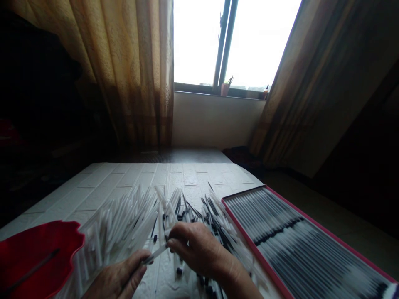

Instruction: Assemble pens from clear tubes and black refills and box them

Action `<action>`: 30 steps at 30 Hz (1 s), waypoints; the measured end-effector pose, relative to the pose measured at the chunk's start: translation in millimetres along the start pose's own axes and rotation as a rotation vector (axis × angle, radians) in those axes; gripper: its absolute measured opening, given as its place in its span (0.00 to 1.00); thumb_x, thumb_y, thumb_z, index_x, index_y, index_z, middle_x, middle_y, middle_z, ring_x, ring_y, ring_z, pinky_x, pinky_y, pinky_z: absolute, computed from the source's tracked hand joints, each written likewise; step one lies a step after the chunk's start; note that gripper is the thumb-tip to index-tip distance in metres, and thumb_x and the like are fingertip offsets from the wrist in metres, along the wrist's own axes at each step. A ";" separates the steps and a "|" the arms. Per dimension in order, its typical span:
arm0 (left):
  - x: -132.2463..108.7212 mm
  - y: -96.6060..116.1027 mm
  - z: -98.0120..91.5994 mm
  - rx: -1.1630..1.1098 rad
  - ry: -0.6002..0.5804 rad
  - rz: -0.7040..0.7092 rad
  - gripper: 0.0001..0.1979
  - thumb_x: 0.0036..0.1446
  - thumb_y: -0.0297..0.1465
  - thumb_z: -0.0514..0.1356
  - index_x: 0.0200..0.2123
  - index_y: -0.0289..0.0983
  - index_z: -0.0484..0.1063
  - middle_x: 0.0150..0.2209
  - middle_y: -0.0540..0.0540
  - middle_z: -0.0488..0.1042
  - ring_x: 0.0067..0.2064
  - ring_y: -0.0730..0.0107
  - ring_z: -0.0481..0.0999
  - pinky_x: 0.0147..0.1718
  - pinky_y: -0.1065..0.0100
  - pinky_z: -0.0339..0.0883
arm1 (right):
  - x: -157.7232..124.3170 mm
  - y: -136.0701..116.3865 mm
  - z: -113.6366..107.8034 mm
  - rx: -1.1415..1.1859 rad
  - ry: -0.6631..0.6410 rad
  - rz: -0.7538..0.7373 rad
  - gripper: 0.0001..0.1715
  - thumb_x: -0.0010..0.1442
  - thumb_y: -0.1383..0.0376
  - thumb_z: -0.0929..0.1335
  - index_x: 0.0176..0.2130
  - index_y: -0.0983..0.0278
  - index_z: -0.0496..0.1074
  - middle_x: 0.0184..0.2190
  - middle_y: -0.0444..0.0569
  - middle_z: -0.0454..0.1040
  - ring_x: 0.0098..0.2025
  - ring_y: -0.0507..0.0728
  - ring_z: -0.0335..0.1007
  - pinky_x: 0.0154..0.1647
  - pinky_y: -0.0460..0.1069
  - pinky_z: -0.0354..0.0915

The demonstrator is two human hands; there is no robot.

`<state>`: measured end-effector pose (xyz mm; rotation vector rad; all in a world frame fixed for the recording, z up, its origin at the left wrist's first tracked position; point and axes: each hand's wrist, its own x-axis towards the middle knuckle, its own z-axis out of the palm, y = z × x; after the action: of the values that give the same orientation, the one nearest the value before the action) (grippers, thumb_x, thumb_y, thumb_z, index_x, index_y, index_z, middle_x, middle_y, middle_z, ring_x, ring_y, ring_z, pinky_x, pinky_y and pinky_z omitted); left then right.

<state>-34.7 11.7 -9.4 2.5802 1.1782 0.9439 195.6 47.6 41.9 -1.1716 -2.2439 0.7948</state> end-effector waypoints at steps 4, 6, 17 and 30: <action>0.1 -0.1 0.2 -0.021 0.015 0.011 0.10 0.69 0.35 0.44 0.46 0.46 0.63 0.30 0.54 0.80 0.29 0.69 0.83 0.28 0.77 0.73 | 2.2 -1.4 1.3 -0.024 -0.036 0.023 0.21 0.65 0.60 0.60 0.24 0.64 0.68 0.18 0.42 0.69 0.21 0.49 0.64 0.24 0.43 0.56; -0.4 -0.3 -0.1 -0.049 0.012 0.003 0.09 0.69 0.34 0.45 0.46 0.46 0.64 0.31 0.54 0.80 0.28 0.70 0.82 0.28 0.77 0.73 | 1.5 -2.0 0.4 -0.011 -0.037 0.037 0.22 0.66 0.60 0.59 0.24 0.64 0.69 0.19 0.43 0.70 0.22 0.50 0.65 0.25 0.43 0.58; -0.8 0.7 -0.1 -0.030 0.021 0.009 0.12 0.71 0.37 0.42 0.47 0.46 0.63 0.29 0.54 0.79 0.27 0.70 0.82 0.27 0.77 0.73 | -1.1 0.2 -1.7 0.068 -0.030 0.001 0.08 0.61 0.66 0.64 0.32 0.64 0.71 0.23 0.42 0.72 0.24 0.49 0.63 0.26 0.42 0.57; -2.5 -0.1 0.7 -0.029 0.005 -0.014 0.11 0.70 0.36 0.44 0.48 0.46 0.63 0.30 0.53 0.80 0.28 0.69 0.82 0.28 0.76 0.73 | -1.4 0.0 -2.1 0.081 -0.004 -0.017 0.05 0.59 0.68 0.65 0.35 0.64 0.71 0.23 0.41 0.70 0.24 0.49 0.62 0.26 0.42 0.57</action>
<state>-35.6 10.0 -11.2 2.5452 1.1744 0.9583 197.7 47.0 43.2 -1.1130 -2.2007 0.8731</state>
